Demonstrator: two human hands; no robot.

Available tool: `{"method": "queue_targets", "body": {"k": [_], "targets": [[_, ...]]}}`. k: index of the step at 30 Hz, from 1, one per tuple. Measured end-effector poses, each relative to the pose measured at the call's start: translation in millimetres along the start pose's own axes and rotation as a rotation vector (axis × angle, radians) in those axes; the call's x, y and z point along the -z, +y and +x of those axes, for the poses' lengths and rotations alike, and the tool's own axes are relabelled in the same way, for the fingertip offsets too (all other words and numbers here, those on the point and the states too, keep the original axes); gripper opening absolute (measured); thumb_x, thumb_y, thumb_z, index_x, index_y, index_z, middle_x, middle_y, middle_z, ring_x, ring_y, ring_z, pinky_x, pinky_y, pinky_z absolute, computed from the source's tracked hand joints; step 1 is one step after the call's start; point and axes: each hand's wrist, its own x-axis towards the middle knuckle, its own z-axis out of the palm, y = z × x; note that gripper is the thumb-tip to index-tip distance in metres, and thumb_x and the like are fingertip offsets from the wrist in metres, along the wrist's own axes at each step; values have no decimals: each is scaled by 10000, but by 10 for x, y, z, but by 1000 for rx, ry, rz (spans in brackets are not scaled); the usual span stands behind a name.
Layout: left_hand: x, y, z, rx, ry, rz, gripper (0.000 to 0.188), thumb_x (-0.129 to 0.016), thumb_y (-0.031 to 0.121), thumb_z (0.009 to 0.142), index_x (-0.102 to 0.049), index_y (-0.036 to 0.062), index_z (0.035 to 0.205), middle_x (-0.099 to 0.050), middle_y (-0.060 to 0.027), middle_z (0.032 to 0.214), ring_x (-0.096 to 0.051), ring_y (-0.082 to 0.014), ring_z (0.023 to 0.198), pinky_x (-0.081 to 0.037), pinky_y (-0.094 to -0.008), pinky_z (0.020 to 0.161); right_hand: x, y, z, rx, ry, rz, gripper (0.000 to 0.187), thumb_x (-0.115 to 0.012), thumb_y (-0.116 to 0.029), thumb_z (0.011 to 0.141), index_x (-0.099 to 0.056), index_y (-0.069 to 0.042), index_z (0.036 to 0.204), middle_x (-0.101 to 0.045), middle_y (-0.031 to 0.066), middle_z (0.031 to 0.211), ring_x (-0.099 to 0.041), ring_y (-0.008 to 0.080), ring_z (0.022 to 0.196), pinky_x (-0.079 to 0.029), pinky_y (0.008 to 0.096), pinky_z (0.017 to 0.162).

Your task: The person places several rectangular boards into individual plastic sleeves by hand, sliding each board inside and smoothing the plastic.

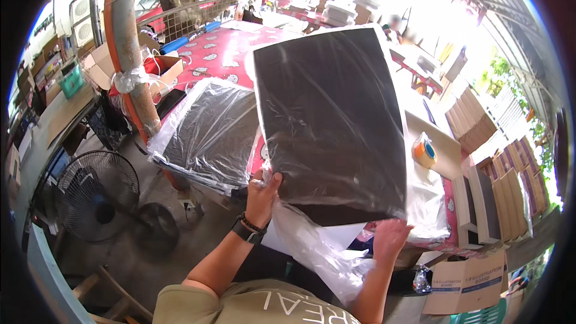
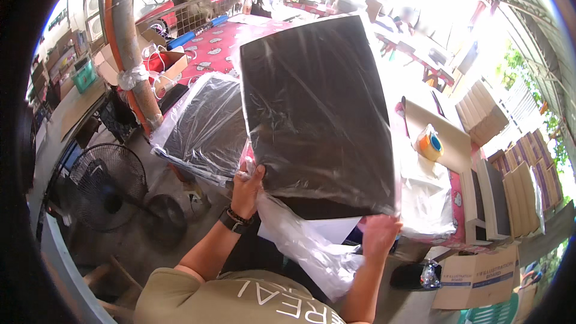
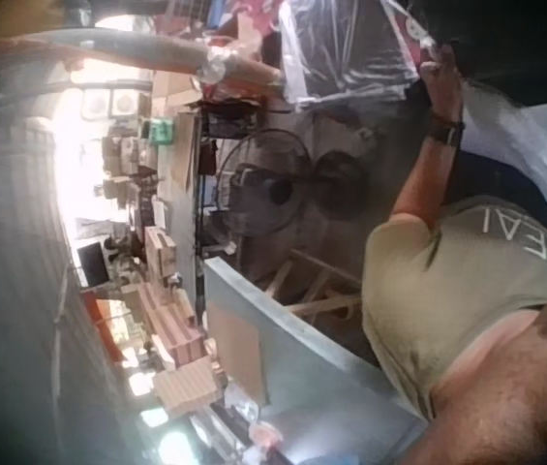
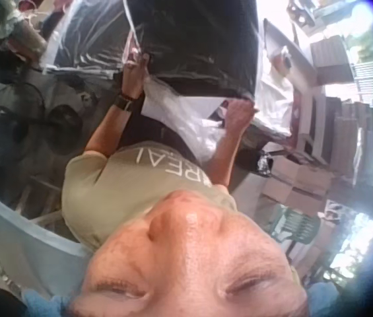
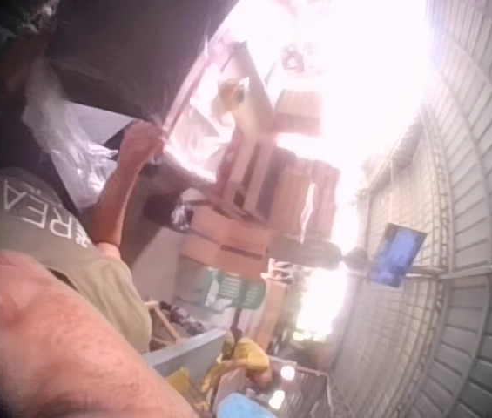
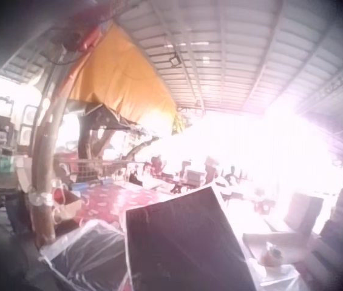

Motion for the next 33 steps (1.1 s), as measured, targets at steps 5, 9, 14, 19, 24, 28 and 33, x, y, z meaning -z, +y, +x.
{"method": "queue_targets", "body": {"k": [5, 9, 14, 19, 24, 28, 33], "targets": [[-215, -44, 90, 5, 3, -178, 195, -624, 243, 779, -476, 131, 838, -470, 71, 685, -408, -15, 542, -319, -186, 465, -1358, 465, 702, 201, 200, -278, 459, -585, -240, 795, -405, -53, 1173, -494, 61, 1137, -475, 180, 1034, -365, 286, 893], [-153, -337, -45, 123, -108, -110, 245, -655, 263, 748, -525, 110, 889, -526, 45, 691, -449, -19, 529, -351, -168, 467, -1703, 714, 1005, 201, 267, -339, 216, -551, -72, 805, -498, -41, 1011, -555, 24, 934, -500, 87, 851, -368, 233, 784], [-130, -322, -200, 230, -256, 48, 284, -628, 276, 770, -545, 69, 947, -596, 3, 752, -444, -28, 522, -372, -174, 474, -1840, 937, 1184, 260, 277, -440, 90, -550, -71, 808, -531, -24, 883, -556, 13, 828, -483, 65, 769, -355, 204, 718], [-5, -252, -197, 122, -195, 108, 251, -636, 293, 762, -579, 60, 835, -601, 9, 717, -464, -36, 543, -376, -181, 494, -1838, 1025, 1274, 270, 297, -459, 100, -555, -106, 815, -524, -26, 865, -544, 12, 805, -478, 66, 757, -358, 200, 711], [34, -203, -108, -169, -25, 406, 223, -662, 226, 747, -565, 25, 754, -595, -16, 678, -511, -49, 605, -399, -202, 573, -1967, 1016, 1246, 329, 306, -550, 91, -561, -123, 817, -513, -46, 826, -537, 2, 790, -465, 55, 742, -355, 185, 695], [-19, -88, -24, -48, -1, 297, 201, -646, 192, 757, -552, 14, 747, -594, -42, 651, -532, -65, 578, -400, -204, 544, -1873, 1039, 1250, 329, 346, -479, 94, -568, -124, 814, -511, -49, 821, -538, -1, 798, -461, 49, 743, -356, 179, 686], [100, -190, -77, -433, 59, 747, 195, -622, 185, 740, -520, 27, 686, -580, -101, 631, -589, -204, 553, -433, -301, 486, -1863, 989, 1260, 371, 375, -457, 92, -571, -111, 811, -514, -42, 830, -540, 0, 796, -461, 48, 748, -355, 182, 694]]}}
